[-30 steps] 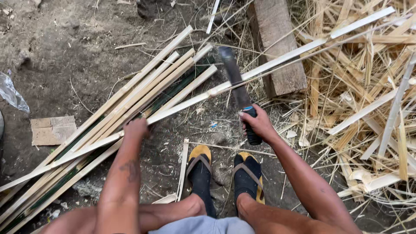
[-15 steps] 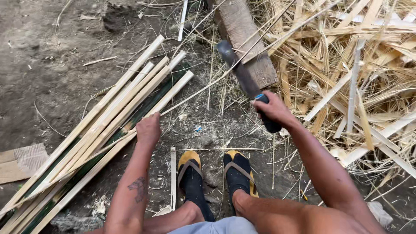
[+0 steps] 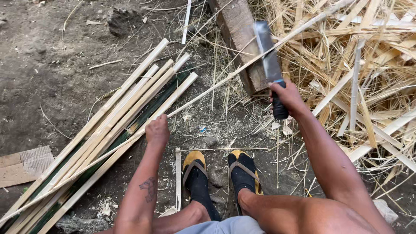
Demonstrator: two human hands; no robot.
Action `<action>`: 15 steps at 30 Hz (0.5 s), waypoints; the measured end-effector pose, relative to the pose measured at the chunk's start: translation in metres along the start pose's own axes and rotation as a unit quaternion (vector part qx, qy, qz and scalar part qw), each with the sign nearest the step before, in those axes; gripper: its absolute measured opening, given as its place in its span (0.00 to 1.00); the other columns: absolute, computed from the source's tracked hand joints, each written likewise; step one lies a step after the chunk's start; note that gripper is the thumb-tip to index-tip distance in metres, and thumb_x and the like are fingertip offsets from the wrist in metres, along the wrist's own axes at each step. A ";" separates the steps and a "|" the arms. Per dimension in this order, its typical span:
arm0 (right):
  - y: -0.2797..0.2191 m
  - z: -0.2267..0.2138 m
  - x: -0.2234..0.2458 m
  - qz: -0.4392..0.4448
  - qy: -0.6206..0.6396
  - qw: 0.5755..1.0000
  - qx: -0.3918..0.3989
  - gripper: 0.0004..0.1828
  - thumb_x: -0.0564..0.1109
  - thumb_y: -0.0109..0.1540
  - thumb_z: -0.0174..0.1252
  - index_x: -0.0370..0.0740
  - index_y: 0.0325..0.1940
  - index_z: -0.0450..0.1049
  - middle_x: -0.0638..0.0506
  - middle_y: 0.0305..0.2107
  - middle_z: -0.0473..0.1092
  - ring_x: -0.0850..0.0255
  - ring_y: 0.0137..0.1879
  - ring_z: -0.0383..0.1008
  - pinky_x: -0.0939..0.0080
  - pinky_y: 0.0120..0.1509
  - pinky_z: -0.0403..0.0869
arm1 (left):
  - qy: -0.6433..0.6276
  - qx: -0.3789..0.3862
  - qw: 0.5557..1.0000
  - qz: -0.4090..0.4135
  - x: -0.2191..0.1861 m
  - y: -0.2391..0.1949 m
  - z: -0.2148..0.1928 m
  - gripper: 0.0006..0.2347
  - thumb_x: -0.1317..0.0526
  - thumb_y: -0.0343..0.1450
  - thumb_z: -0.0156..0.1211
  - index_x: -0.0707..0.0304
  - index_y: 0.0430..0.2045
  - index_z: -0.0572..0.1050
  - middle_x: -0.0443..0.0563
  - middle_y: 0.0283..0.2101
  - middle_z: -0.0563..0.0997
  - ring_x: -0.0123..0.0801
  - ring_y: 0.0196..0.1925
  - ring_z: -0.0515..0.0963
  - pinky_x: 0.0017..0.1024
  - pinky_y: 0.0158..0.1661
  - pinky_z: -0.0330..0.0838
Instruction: The person uses a machete to shave thin strips from bamboo poles, repeatedly drawing the blade along the length of each pole to remove the outer layer. The person handles multiple bamboo poles one at a time, placing finished pieces aside.
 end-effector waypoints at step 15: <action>0.002 0.012 -0.026 0.059 -0.140 0.977 0.146 0.16 0.49 0.62 0.59 0.41 0.50 0.65 0.50 0.24 0.70 0.62 0.24 0.71 0.59 0.27 0.76 | -0.082 -0.086 0.991 0.069 -0.042 0.014 -0.022 0.06 0.69 0.71 0.54 0.58 0.37 0.76 0.56 0.35 0.83 0.49 0.38 0.84 0.46 0.40 0.75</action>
Point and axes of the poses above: each hand's wrist, its own y-axis towards the middle knuckle, its own z-axis out of the palm, x = y × z, the point moved 1 cm from there along y, towards the middle knuckle
